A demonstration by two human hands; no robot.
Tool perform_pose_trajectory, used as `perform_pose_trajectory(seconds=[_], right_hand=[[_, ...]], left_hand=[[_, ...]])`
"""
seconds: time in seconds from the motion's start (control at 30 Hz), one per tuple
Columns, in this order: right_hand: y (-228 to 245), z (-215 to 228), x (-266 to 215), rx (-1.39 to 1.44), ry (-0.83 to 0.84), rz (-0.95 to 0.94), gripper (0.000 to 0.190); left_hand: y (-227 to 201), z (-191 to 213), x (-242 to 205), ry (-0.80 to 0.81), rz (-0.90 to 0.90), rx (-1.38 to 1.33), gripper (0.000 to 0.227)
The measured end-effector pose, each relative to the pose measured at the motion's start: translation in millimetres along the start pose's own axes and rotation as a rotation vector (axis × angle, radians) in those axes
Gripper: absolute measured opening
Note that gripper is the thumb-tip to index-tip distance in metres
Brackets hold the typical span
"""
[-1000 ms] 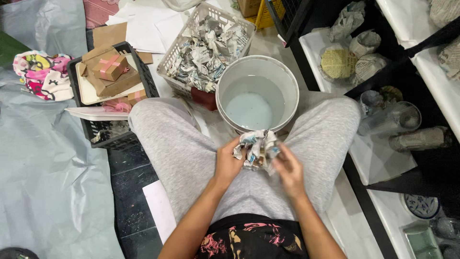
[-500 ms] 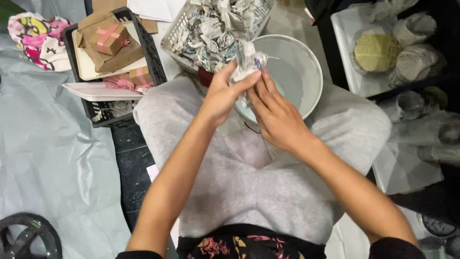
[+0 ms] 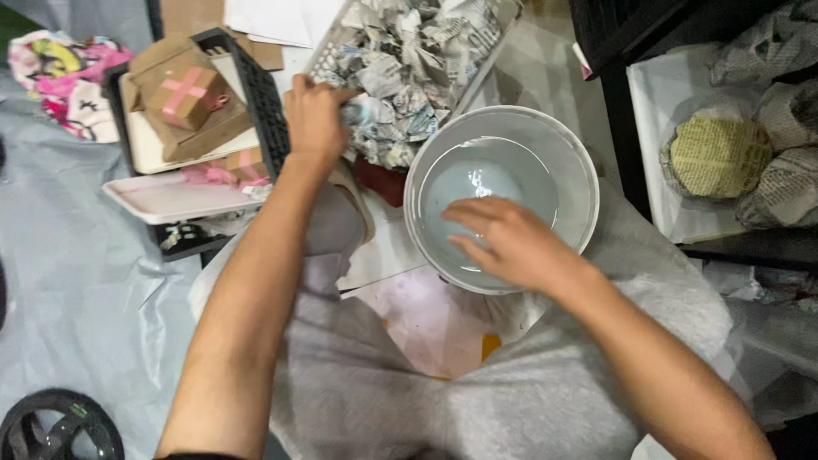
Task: The person sits on the floor and wraps small ceramic items, such as a plate and a cup, with newspaper. They wet the newspaper in a bucket of water, fold it around the items, and place the wrapped items on a nearby shelf.
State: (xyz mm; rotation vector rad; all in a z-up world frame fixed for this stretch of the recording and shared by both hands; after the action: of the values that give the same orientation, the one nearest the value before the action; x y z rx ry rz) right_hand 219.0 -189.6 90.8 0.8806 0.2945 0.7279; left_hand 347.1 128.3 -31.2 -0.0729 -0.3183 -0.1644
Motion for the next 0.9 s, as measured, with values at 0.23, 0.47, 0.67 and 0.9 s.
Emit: perform_pose_trajectory(seconds=[0.23,0.47,0.67,0.9], right_hand=[[-10,-7,7,-0.029,0.189,-0.093,0.043],[-26,-1,13,-0.125,0.249,-0.192,0.049],[-37,-3,4,-0.137,0.340,-0.332,0.056],[-57,-7,-18,-0.103,0.126,-0.323,0.052]], left_hand=[[40,-150,-9,0.277,-0.022,0.211,0.008],[65,-235,-22,0.571,0.160,0.035,0.015],[77,-265,-17,0.813,0.067,-0.055,0.030],[55,-172,29,0.766,0.083,0.040,0.049]])
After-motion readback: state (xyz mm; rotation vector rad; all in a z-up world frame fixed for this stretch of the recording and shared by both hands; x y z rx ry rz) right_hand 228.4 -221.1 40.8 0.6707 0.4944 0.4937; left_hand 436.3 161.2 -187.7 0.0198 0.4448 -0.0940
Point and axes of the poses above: each hand's wrist, its own x-axis towards the middle knuckle, its own z-axis out of the back of the hand, y = z × x, the point moved 1 cm from there along x, towards the middle knuckle, and after that the axes turned 10 degrees about x, right-handed, at the moved point
